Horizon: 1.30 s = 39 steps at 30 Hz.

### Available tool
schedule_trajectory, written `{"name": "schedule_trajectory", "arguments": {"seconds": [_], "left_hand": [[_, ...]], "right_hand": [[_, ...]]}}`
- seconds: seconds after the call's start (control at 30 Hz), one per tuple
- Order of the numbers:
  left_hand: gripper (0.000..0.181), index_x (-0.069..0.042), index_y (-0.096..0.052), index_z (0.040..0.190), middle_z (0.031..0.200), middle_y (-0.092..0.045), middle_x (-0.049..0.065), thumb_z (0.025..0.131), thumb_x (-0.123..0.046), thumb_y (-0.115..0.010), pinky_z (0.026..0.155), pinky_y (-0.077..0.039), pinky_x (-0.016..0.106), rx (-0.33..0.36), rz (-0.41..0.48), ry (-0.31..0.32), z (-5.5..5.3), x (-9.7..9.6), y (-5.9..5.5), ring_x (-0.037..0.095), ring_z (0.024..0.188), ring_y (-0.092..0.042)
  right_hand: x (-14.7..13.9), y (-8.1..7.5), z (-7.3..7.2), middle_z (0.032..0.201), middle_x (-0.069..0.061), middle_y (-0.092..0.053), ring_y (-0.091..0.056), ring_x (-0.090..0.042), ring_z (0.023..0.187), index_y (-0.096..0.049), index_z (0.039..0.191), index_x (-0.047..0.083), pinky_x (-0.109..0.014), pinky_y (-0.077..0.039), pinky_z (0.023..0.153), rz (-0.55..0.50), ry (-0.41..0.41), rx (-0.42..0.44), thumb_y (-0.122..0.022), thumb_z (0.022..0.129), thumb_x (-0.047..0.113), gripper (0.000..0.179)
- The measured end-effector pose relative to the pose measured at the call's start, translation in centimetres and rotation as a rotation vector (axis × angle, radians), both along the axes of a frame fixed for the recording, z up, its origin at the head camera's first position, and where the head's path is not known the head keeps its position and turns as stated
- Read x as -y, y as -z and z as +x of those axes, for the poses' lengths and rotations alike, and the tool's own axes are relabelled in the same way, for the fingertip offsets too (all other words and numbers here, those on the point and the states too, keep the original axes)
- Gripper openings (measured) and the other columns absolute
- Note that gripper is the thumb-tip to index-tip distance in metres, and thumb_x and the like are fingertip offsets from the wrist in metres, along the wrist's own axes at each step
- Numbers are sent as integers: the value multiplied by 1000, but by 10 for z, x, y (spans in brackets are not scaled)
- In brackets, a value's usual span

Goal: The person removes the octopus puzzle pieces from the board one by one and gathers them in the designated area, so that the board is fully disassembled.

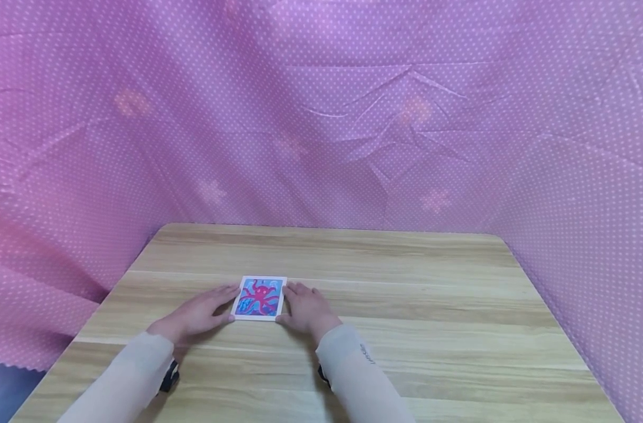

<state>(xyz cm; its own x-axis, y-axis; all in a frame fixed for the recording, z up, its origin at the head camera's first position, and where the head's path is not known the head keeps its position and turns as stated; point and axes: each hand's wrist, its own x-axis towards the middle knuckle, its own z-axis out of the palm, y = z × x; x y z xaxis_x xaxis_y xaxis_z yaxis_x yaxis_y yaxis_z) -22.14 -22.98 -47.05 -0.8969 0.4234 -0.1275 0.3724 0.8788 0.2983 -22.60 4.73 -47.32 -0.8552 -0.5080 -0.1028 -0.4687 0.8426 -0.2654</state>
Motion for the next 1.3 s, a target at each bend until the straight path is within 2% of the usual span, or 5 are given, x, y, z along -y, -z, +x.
{"name": "schedule_trajectory", "arguments": {"seconds": [0.23, 0.33, 0.63, 0.8, 1.3], "left_hand": [[67, -13, -35, 148, 152, -31, 8, 92, -40, -61, 110, -23, 48, 5, -13, -9, 3, -5, -2, 30, 139, -26], [67, -11, -37, 147, 151, -32, 10, 92, -39, -62, 110, -24, 48, -7, 3, 12, 5, -10, -2, 30, 138, -28], [67, -12, -39, 146, 150, -35, 5, 91, -43, -61, 110, -25, 43, -26, -23, 34, 12, -29, 1, 25, 138, -29], [67, -10, -41, 145, 150, -36, 6, 90, -42, -62, 110, -26, 43, -45, -27, 69, 14, -44, -1, 25, 137, -31], [67, -4, -43, 142, 148, -37, 11, 91, -42, -61, 109, -28, 44, -93, -24, 190, 22, -78, 4, 27, 136, -33]], "right_hand": [[-1, -1, 0, 155, -2, -26, -20, -21, 141, -33, 149, 11, -43, -19, 112, 20, -17, 19, -55, 91, 52, 73], [-6, -2, 2, 153, -4, -29, -22, -21, 141, -35, 148, 10, -42, -19, 112, 7, -25, 22, -57, 91, 51, 74], [-28, -2, 9, 151, -8, -33, -26, -24, 139, -37, 146, 7, -40, -21, 112, -13, -43, 13, -60, 90, 49, 74], [-44, 0, 12, 149, -11, -36, -31, -27, 137, -40, 144, 3, -40, -25, 111, -45, -67, -28, -62, 89, 46, 73], [-83, 0, 31, 149, -12, -36, -32, -30, 136, -40, 144, 4, -45, -25, 110, -39, -42, -26, -61, 89, 48, 74]]}}
